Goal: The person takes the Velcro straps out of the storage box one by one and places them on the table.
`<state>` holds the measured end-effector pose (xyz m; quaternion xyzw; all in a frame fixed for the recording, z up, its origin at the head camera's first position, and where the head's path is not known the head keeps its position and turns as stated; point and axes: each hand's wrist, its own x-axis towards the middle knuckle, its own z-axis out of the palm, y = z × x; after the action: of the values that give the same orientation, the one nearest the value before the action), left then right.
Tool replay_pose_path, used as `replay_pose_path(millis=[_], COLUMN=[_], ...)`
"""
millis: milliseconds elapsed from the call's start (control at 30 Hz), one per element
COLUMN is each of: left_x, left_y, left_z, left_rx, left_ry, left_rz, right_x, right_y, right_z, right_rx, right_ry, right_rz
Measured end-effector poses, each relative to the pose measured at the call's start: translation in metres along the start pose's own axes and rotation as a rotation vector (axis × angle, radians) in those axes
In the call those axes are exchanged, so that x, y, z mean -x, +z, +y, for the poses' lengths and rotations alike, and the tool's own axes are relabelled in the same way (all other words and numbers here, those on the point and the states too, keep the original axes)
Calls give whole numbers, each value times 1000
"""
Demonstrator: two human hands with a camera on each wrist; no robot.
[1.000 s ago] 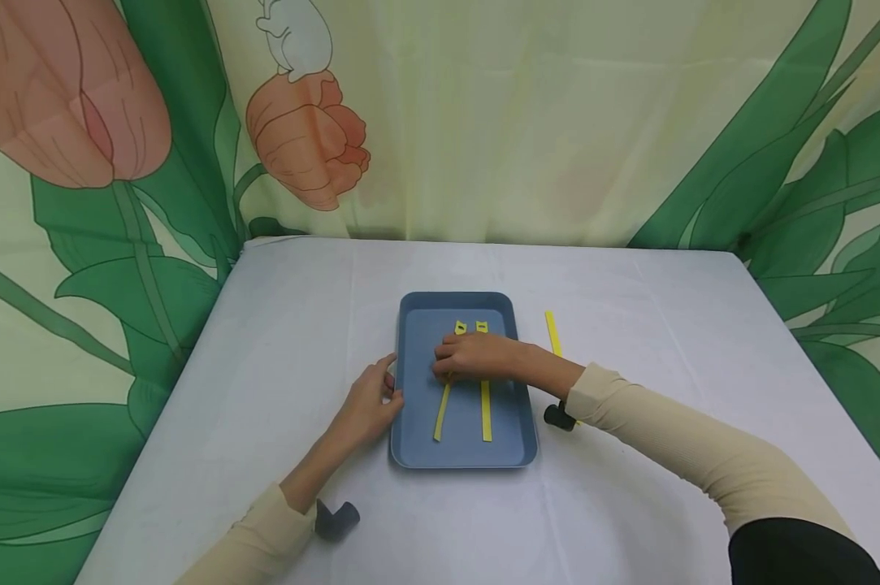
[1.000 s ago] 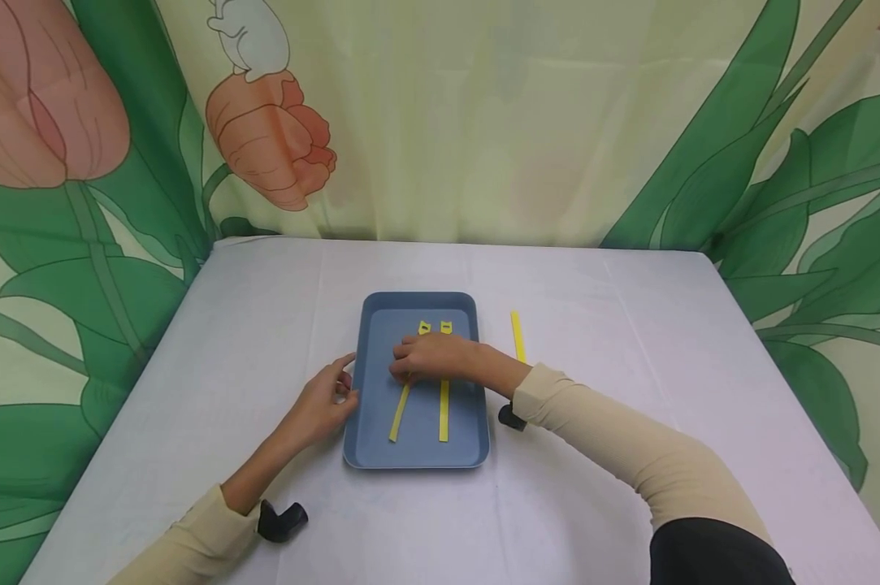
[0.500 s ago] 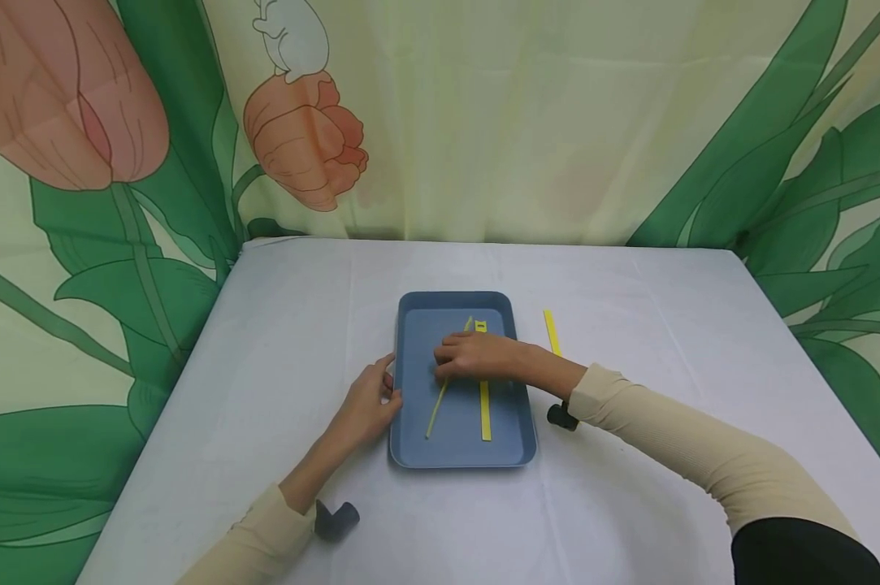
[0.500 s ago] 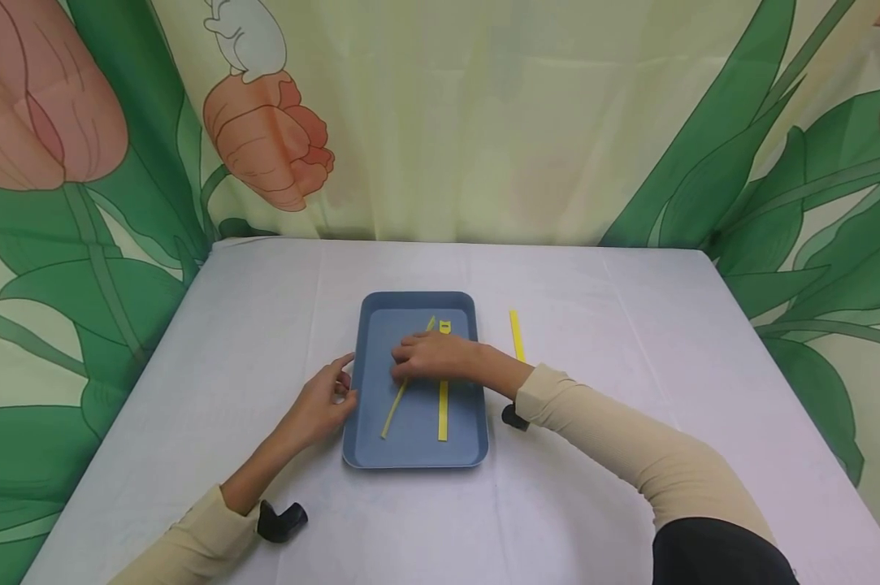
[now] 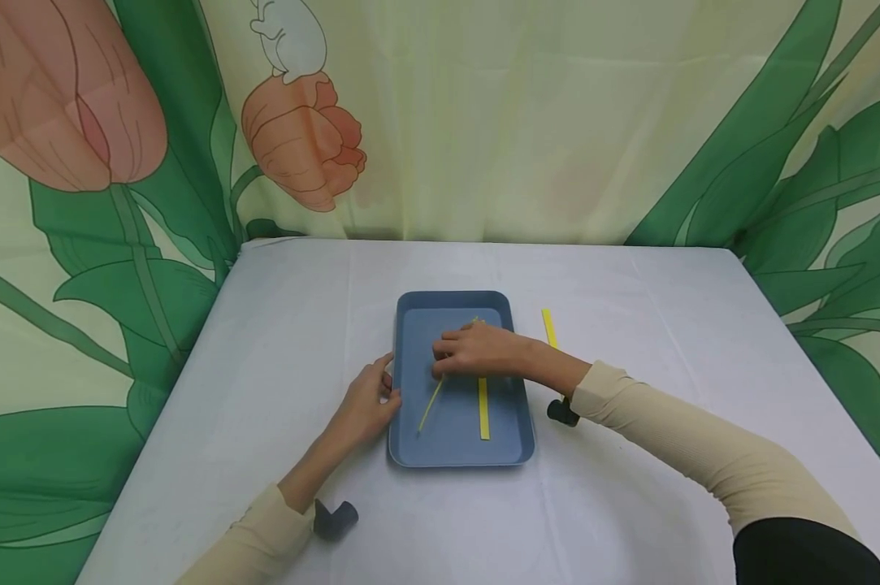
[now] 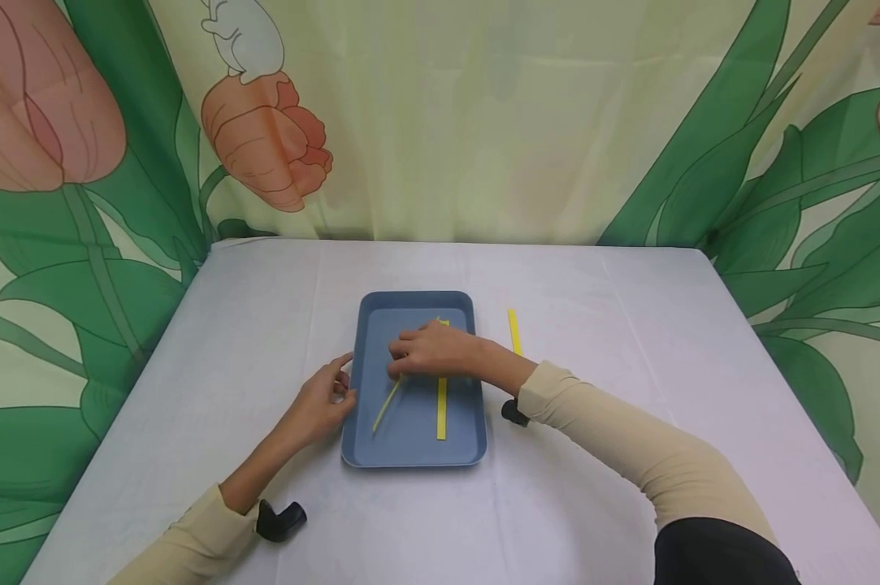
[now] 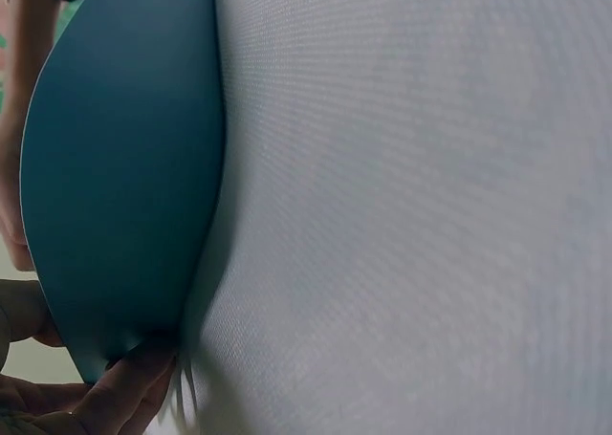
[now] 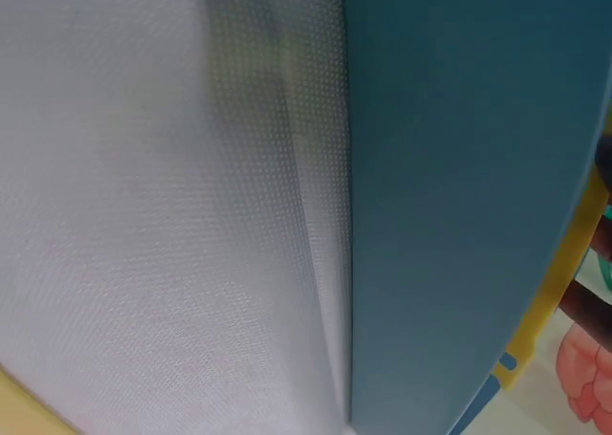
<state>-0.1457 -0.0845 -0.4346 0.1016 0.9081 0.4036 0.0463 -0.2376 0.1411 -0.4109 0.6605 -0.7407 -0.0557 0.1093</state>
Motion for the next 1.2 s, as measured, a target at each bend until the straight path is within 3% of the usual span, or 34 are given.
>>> replay_pose_path(millis=[700, 933, 1200], left_x=[2, 3, 2], left_y=[0, 0, 0], left_z=[2, 1, 2], left_rx=[-2, -12, -7], left_ry=[-23, -2, -26], left_rz=[-8, 3, -1], right_x=[5, 10, 18], right_y=[-17, -22, -25], right_z=[-8, -7, -9], right_rx=[11, 20, 73], right_ry=[-41, -20, -6], right_rz=[60, 32, -29])
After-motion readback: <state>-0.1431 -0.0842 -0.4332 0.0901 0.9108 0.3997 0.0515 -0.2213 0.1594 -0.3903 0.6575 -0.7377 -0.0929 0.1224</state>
